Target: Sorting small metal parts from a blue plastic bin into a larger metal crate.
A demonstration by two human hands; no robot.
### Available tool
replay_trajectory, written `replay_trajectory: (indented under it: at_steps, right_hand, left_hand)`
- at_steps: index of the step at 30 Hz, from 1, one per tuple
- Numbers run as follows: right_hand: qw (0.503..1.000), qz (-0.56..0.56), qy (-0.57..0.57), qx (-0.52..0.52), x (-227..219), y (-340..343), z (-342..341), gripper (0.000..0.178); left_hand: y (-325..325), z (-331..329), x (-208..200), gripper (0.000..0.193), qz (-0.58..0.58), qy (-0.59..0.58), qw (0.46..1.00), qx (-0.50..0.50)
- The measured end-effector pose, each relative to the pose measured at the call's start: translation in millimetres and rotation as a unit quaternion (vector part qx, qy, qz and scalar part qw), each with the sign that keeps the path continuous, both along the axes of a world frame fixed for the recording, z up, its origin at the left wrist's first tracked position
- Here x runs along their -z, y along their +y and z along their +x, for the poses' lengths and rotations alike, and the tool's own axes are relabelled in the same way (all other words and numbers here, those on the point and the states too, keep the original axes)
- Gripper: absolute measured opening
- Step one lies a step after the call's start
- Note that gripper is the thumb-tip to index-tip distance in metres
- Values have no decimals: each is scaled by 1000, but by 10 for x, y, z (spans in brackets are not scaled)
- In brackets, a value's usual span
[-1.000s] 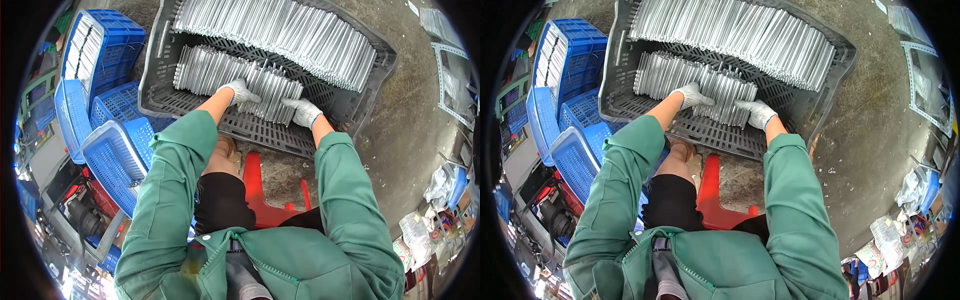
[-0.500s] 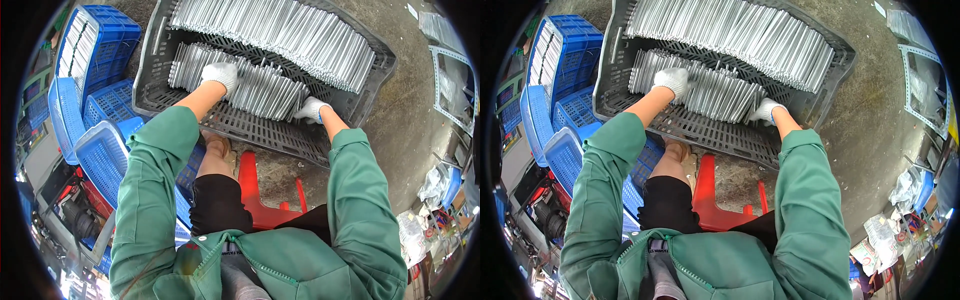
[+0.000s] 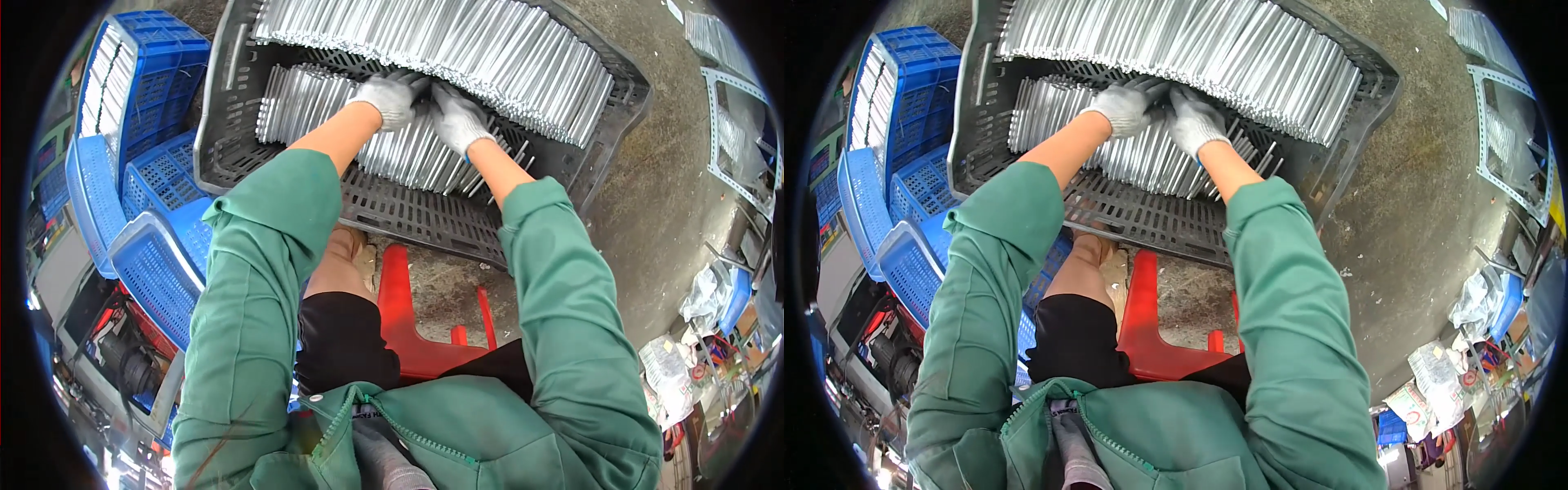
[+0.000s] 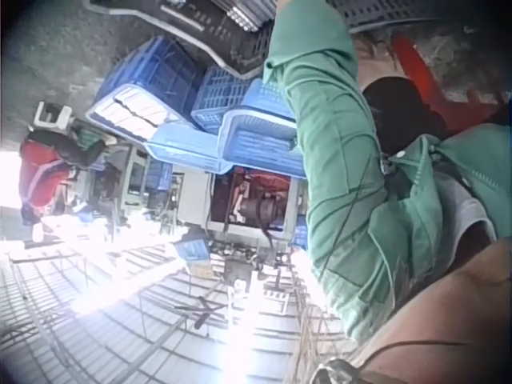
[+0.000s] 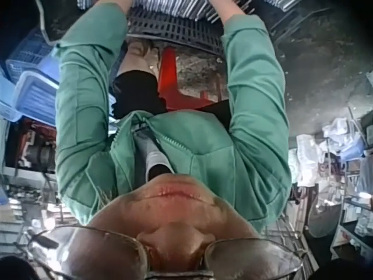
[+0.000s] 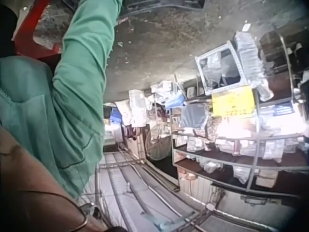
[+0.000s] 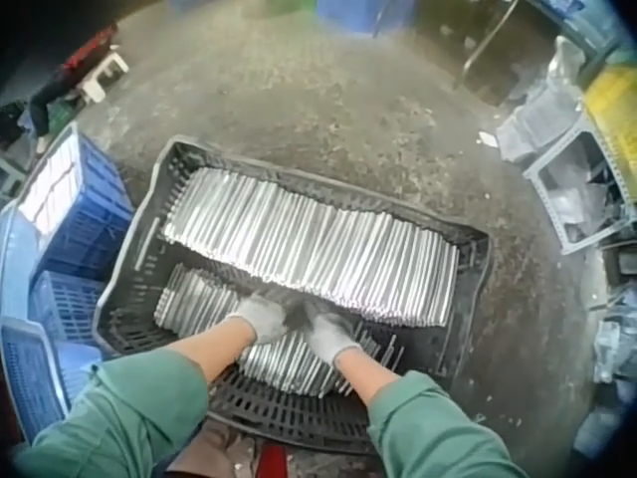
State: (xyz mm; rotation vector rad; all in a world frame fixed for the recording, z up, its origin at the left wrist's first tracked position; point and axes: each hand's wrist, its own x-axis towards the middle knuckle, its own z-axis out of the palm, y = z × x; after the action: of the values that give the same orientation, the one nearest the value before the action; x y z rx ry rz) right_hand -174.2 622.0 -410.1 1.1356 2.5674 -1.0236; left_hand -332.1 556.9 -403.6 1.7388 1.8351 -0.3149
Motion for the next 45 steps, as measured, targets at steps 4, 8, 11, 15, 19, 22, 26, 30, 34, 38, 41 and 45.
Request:
replay_trajectory:
  at_steps: [4,8,11,15,19,22,26,30,34,38,41,45]
  right_hand:
    - [991,-107,-82,-12,37,24,33,42]
    - [980,-167,-104,-41,-180,56,62,43]
    - [990,-105,-90,0,-384,78,95,43]
    - [995,54,-85,-12,-21,128,644,45]
    - [990,96,-98,26,38,115,904,44]
    - [993,12,-113,43,10,143,901,42]
    - [989,-36,-118,77,-22,133,915,39]
    - [985,70,-99,125,-38,98,956,35]
    - [933,37,-323,154,-29,245,1060,31]
    - [944,124,-280,120,198,196,1274,27]
    - [950,132,-262,103,196,196,1293,28]
    - [954,67,-273,99,108,240,1261,35]
  left_hand:
    - [45,-8,-133,58,-61,-76,994,-50]
    - [-6,-70,-200,57,-224,-67,972,-33]
    - [-137,-101,-236,60,-146,-43,988,-2]
    - [-206,-102,-116,64,-14,-12,999,33]
    - [-356,-176,-26,66,-11,51,998,-25]
    - [-323,-152,-99,67,-42,42,998,-32]
    - [-328,-151,-109,68,-61,36,997,-35]
    - [-394,-180,-72,67,-29,36,999,-25]
    - [-384,-59,-126,65,123,84,986,77]
    - [-102,352,-385,53,121,25,987,107]
    - [-56,557,-478,43,71,33,987,143]
    - [-44,829,-319,34,14,-15,991,135]
